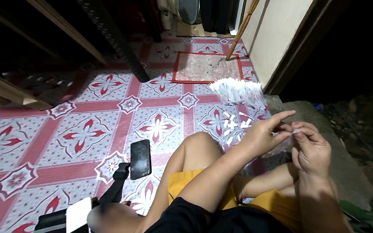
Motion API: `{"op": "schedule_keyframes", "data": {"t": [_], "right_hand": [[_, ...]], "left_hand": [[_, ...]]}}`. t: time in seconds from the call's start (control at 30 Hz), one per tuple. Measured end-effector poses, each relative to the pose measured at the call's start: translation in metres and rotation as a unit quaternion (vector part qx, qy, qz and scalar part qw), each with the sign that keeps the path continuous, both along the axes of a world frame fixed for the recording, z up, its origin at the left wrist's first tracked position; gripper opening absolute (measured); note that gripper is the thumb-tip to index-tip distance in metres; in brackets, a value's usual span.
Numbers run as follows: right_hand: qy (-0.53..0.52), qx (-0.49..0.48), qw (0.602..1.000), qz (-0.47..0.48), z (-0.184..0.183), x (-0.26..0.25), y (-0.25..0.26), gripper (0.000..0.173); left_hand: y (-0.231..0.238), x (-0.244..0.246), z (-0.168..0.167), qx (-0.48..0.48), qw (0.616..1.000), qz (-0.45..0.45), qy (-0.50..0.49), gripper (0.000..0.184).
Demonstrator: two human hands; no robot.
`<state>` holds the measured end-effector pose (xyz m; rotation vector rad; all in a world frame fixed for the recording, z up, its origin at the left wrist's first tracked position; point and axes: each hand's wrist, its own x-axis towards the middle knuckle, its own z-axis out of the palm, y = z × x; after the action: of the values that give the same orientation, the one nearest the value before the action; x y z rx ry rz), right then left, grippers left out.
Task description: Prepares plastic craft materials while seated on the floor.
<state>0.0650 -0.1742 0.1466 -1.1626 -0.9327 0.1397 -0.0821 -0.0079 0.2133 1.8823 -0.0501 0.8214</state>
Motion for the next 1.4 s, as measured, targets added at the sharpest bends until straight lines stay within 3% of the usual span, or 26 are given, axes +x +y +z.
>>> {"op": "schedule_keyframes", "data": {"t": [0.2, 0.5, 0.9, 1.4], "right_hand": [[0.006, -0.024, 1.000, 0.010, -0.003, 0.009, -0.006, 0.020], [0.005, -0.011, 1.000, 0.010, -0.004, 0.000, -0.003, 0.021], [0.033, 0.028, 0.999, 0.019, -0.008, 0.004, -0.003, 0.016], [0.038, 0.071, 0.997, -0.012, -0.018, 0.000, 0.010, 0.019]], "left_hand": [[0.000, 0.001, -0.004, -0.053, 0.999, -0.001, -0.008, 0.064], [0.000, 0.002, -0.007, -0.059, 0.998, 0.000, -0.025, 0.062], [-0.007, 0.013, -0.022, -0.009, 0.999, -0.015, -0.034, 0.056], [-0.014, 0.025, -0.041, 0.080, 0.994, 0.058, -0.041, 0.060]]}}
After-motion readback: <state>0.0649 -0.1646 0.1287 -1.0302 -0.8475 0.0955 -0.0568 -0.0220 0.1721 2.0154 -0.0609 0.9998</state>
